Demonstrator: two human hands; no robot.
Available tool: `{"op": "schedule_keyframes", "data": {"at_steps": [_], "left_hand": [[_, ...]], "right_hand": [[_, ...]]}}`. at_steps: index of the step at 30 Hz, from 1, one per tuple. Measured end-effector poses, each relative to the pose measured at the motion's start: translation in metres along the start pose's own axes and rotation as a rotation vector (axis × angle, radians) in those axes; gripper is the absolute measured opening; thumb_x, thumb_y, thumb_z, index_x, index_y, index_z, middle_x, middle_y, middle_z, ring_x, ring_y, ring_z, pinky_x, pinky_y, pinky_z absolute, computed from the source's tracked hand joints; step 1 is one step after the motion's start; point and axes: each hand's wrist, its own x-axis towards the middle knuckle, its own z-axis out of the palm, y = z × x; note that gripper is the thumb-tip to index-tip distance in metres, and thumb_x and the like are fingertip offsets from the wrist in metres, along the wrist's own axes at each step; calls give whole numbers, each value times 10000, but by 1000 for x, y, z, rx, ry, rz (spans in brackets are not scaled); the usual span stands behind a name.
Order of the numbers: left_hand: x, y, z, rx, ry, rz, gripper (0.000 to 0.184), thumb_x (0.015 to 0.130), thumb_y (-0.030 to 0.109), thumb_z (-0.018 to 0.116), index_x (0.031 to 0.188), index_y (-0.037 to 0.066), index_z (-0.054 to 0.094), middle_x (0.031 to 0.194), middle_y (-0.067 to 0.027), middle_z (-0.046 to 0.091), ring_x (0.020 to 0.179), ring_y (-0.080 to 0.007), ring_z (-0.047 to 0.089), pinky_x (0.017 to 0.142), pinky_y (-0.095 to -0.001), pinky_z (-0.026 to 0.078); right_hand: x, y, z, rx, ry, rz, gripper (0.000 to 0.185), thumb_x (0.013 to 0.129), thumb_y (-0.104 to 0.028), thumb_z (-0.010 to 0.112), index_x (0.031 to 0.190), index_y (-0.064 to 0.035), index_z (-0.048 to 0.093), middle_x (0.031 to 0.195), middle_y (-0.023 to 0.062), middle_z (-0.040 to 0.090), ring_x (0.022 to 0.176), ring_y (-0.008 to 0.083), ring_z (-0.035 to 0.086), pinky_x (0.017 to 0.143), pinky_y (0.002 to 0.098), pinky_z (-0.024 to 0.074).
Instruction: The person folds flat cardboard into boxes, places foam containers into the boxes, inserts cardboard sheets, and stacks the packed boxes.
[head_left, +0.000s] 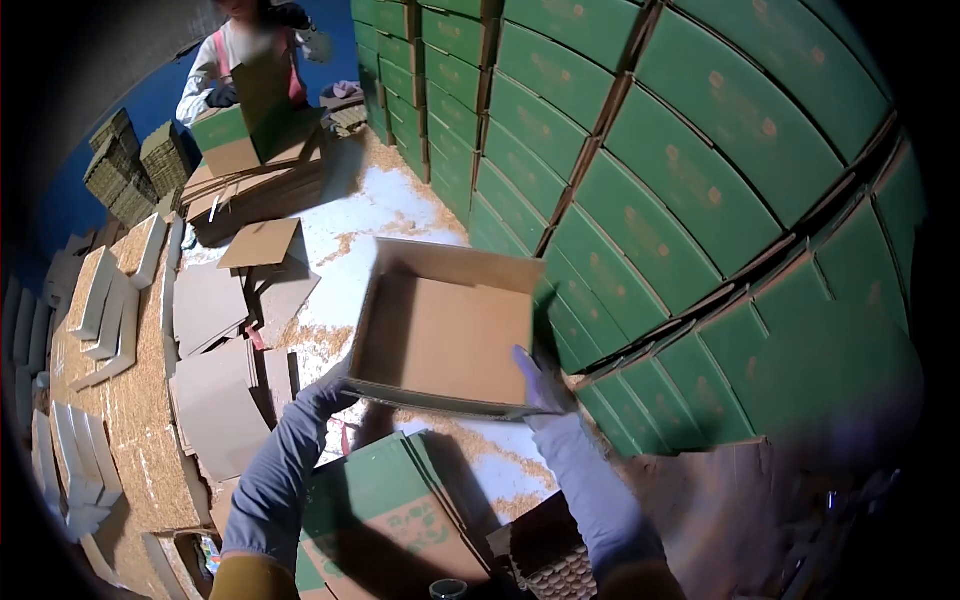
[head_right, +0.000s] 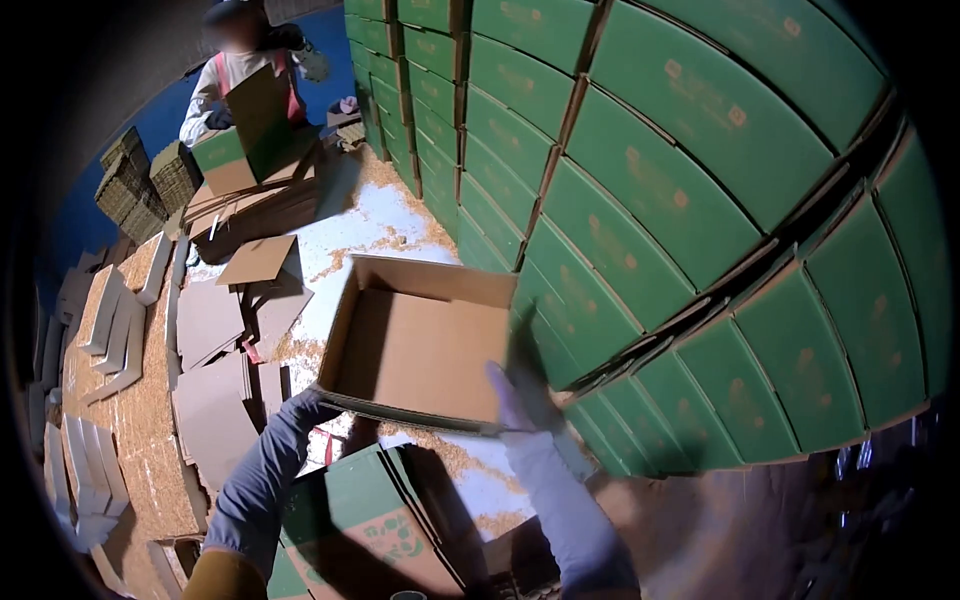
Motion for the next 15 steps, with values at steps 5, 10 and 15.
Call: {"op": "schedule_keyframes", "data": {"at_steps": [5,10,15], "left_hand": [[-20,4,-18,51,185,54,960,876,463,645,1528,-24,135,1483,-295,340,1396,-351,298,1122,-446,259],[-75,39,-53,89,468,270,903,900,429,621,1523,-28,154,1500,-298,308,1417,-370,251,1142,-472,219],[-220,46,-29,240,497,302,846,925,395,598,1518,-33,173,1517,-301,275,1439,-389,205,1163,-498,180]], "right_hand": [[17,23,54,325,-183,183,591,962,-446,553,1347,-2,487,1306,128,574,1161,216,577,1016,348,465],[57,74,77,-73,56,-209,699,838,-487,708,1306,4,536,1252,133,582,1139,224,538,1035,377,421],[-50,13,28,1443,427,122,608,925,-441,554,1356,-15,505,1355,166,513,1280,252,445,1105,410,337]]}}
